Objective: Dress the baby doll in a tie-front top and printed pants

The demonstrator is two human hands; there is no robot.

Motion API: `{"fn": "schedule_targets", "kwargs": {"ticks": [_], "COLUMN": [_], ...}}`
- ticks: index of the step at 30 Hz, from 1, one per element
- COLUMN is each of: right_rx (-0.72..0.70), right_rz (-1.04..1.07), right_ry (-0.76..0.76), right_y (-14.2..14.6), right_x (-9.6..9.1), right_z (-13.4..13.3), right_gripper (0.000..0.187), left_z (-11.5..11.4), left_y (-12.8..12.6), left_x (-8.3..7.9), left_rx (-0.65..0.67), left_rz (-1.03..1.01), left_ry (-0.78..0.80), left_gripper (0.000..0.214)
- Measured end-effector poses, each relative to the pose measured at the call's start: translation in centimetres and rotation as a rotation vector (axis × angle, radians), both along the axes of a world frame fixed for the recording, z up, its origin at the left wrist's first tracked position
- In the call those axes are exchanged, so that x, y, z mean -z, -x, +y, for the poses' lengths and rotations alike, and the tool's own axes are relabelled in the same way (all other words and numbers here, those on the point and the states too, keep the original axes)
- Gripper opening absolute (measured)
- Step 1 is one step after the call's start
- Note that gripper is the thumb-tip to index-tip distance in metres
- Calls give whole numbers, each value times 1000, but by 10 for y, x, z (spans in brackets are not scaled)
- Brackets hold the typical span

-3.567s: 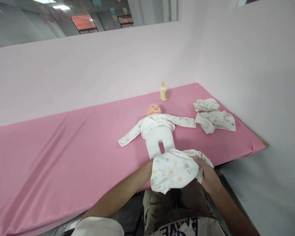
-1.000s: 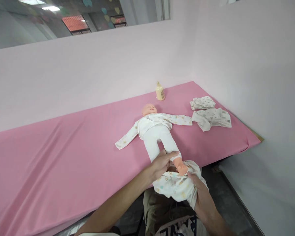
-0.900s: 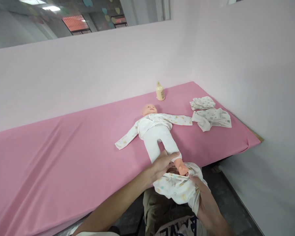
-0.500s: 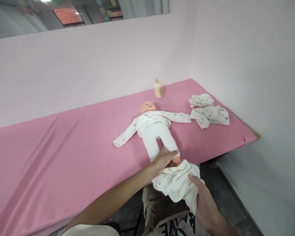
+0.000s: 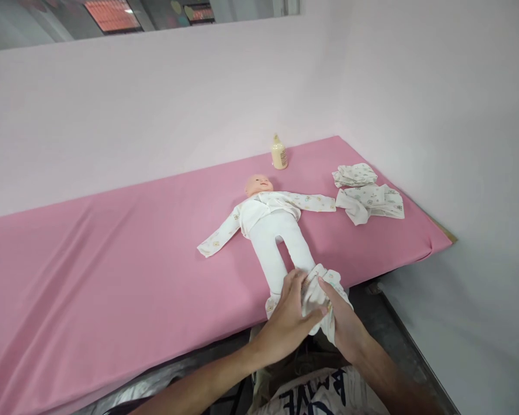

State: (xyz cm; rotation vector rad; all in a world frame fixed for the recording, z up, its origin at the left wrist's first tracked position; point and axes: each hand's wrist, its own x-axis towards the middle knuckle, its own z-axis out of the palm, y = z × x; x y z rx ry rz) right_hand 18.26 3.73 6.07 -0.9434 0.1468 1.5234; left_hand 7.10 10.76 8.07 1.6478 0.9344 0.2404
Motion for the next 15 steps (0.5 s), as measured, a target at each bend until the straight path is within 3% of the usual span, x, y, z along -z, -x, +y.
{"fn": "schedule_targets", "kwargs": {"ticks": [4,8,12,15], "right_rx": [3,34,71,92], "right_rz": [-54,-113,-132,-115], "right_ry": [7,-24,-82,-96], "right_y": [0,2,2,1], "right_x": [2,6,8,6], "right_z": [-3,-1,0,0], "right_gripper": [47,46,41,37], "left_z": [-19,-17,-8,-4], "left_y": [4,1,3,8], "left_x": [10,21,19,15], "left_rx": [103,239,448,501], "left_rz": [109,181,230,240], "left_ry": [-414,-761,-934,-965], "left_gripper": [48,30,37,42]}}
